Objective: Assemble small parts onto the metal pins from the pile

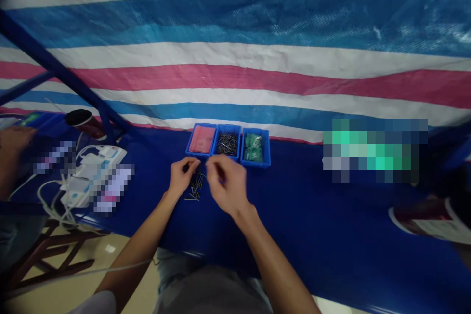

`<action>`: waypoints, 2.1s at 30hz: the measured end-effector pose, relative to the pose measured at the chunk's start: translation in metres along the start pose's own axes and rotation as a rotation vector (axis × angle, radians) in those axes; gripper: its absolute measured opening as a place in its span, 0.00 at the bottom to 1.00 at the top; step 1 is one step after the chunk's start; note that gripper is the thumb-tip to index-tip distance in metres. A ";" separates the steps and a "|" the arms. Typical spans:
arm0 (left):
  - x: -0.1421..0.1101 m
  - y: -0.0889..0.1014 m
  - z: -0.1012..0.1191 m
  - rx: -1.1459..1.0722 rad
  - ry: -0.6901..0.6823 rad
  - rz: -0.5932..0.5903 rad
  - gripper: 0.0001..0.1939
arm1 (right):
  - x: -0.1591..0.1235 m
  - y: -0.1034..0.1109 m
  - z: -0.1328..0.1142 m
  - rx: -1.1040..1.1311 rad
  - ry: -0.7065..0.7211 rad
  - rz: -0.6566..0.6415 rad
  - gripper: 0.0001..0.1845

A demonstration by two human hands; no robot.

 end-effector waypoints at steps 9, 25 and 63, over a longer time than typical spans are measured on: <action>0.000 0.005 0.001 -0.034 -0.002 0.037 0.16 | 0.008 -0.080 0.026 -0.111 0.057 -0.286 0.03; 0.002 0.006 -0.011 -0.060 0.090 0.045 0.18 | -0.003 -0.092 0.034 -0.048 0.059 -0.249 0.08; -0.013 -0.040 0.029 0.089 -0.286 -0.342 0.08 | -0.026 -0.032 0.045 0.143 -0.057 0.000 0.10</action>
Point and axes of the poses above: each hand's wrist, its own x-axis towards the middle knuckle, its own y-axis out of the back of the hand, z = x × y, the point moved 10 cm from there along x, towards the middle knuckle, and after that the axes turned 10 degrees about -x, right-handed, at the moved point
